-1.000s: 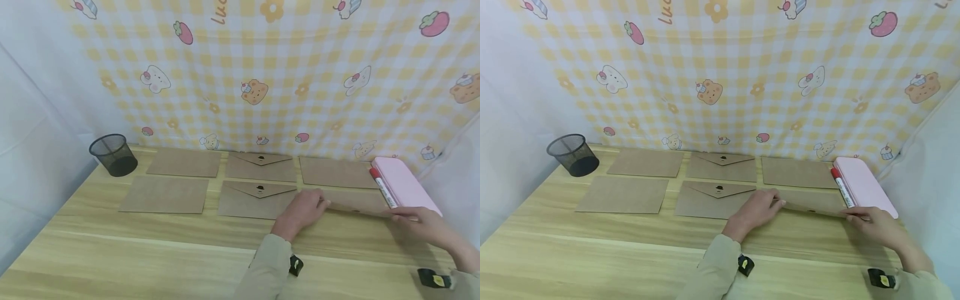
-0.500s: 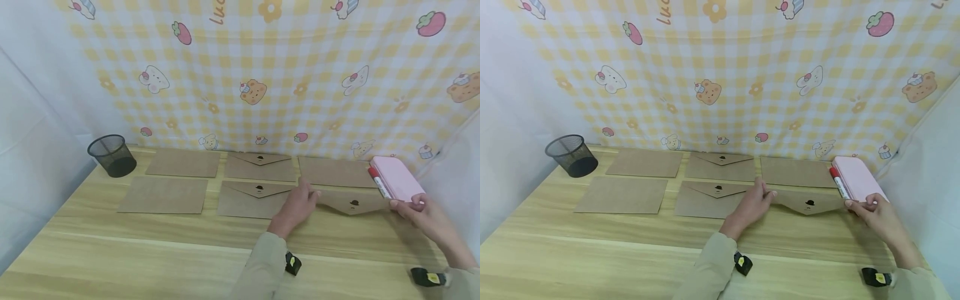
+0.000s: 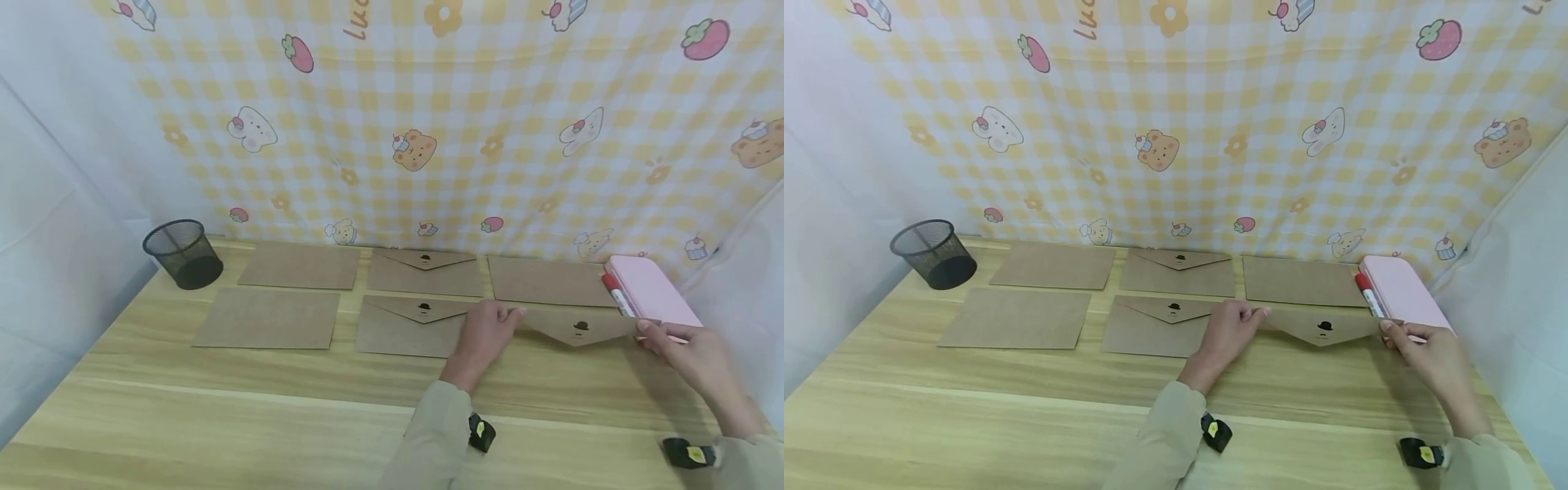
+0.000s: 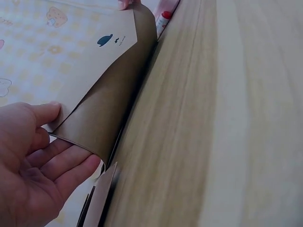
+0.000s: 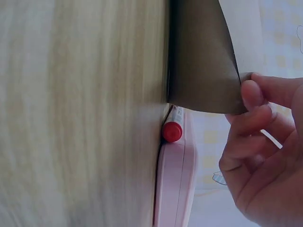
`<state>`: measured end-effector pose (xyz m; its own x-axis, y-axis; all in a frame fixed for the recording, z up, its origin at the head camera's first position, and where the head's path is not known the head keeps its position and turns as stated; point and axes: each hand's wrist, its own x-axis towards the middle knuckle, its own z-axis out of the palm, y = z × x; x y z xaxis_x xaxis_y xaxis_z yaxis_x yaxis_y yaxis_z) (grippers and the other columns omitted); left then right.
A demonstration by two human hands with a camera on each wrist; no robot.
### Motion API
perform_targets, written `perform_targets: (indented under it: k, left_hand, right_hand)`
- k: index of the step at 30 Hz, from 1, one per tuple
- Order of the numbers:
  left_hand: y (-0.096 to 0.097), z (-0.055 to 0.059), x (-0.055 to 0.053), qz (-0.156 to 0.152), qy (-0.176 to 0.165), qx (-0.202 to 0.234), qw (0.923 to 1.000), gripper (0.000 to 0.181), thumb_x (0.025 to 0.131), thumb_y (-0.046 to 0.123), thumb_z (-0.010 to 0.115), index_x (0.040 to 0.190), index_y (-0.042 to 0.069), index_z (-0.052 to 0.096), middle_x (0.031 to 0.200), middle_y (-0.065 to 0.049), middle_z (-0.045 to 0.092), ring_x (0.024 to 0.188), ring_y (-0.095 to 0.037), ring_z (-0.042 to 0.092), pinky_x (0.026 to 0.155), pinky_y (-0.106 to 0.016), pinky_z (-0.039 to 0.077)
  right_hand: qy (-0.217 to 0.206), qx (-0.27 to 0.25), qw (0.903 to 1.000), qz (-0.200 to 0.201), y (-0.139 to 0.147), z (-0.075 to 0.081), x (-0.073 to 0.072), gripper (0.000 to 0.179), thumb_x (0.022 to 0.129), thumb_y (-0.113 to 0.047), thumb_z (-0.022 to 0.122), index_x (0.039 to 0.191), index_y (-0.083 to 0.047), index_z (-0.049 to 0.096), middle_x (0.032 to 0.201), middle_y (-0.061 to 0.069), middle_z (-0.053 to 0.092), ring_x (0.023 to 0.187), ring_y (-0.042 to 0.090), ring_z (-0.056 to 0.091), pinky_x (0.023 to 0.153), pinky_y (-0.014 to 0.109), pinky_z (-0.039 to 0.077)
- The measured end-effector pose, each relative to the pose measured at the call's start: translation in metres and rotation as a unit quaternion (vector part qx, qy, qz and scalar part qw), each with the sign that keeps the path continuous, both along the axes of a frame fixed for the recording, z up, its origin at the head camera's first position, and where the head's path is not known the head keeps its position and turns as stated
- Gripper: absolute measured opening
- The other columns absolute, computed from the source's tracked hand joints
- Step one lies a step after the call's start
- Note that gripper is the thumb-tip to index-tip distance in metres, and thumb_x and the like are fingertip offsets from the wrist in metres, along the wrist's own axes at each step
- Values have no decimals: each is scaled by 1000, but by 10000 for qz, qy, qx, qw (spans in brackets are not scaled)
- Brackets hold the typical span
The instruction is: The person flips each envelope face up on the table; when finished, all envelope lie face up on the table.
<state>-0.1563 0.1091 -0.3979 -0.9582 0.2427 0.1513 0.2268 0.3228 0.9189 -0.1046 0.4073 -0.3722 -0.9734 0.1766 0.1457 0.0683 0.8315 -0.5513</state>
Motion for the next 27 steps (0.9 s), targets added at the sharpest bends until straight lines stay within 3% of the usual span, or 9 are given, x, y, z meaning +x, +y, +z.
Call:
perform_targets:
  k: [7, 9, 12, 14, 17, 21, 24, 27]
  left_hand:
    - [-2, 2, -1, -24, -38, 192, 9998, 58, 90, 37, 60, 46, 12, 32, 39, 8, 25, 34, -3, 18, 34, -18, 16]
    - [-2, 4, -1, -24, -134, 205, 9997, 58, 90, 40, 60, 45, 8, 39, 38, 8, 28, 34, -3, 19, 34, -18, 15]
    - [-3, 7, -1, 8, -275, 276, 9992, 58, 88, 43, 60, 47, 4, 51, 38, 8, 31, 35, -4, 20, 34, -20, 17]
    - [-3, 9, -1, 65, -369, 298, 9989, 55, 87, 45, 60, 51, 3, 59, 39, 8, 32, 36, -4, 21, 35, -21, 18]
    - [-4, 11, -1, 66, -430, 362, 9984, 56, 87, 47, 60, 50, 4, 56, 42, 7, 31, 38, -7, 21, 37, -22, 19]
    - [-4, 14, -2, 32, -496, 371, 9981, 42, 86, 48, 60, 66, 13, 71, 54, 9, 55, 47, -4, 36, 42, -22, 29]
    - [-4, 18, -2, -78, -290, 314, 9991, 29, 87, 45, 61, 88, 20, 75, 81, 11, 69, 65, 2, 53, 56, -19, 43]
    - [-4, 24, -2, -286, 53, 213, 9994, 24, 89, 39, 61, 93, 19, 74, 92, 13, 68, 81, 2, 60, 68, -16, 47]
  right_hand:
    - [-9, -453, 9990, 37, -2, 0, -3, 43, 96, -30, 51, 82, 8, 64, 54, -3, 62, 50, 6, 55, 47, 20, 40]
    - [140, -753, 9971, 36, 12, -14, -10, 43, 95, -34, 51, 81, 4, 64, 56, -4, 63, 51, 6, 59, 47, 18, 43]
    - [519, -1422, 9884, 94, 22, -25, -16, 38, 95, -31, 53, 77, 1, 63, 60, -6, 66, 53, 6, 63, 50, 16, 48]
    - [885, -1560, 9838, 68, 22, -29, -18, 31, 94, -29, 55, 73, -6, 62, 60, -10, 65, 53, 5, 63, 46, 18, 48]
    - [1191, -1593, 9800, -27, 2, -12, -11, 26, 94, -20, 56, 71, -10, 62, 60, -17, 64, 51, 2, 62, 46, 15, 47]
    - [1460, -1819, 9721, -241, -13, 0, -5, 22, 93, -14, 55, 73, -8, 62, 60, -18, 63, 50, 2, 61, 47, 16, 48]
    - [1990, -1738, 9633, -481, -17, 2, -5, 19, 92, -11, 57, 73, -8, 61, 63, -21, 61, 49, -2, 59, 45, 14, 46]
    - [2564, -1177, 9564, -759, -17, 3, -5, 21, 89, -9, 59, 69, -12, 60, 64, -29, 55, 51, -12, 52, 47, 6, 41]
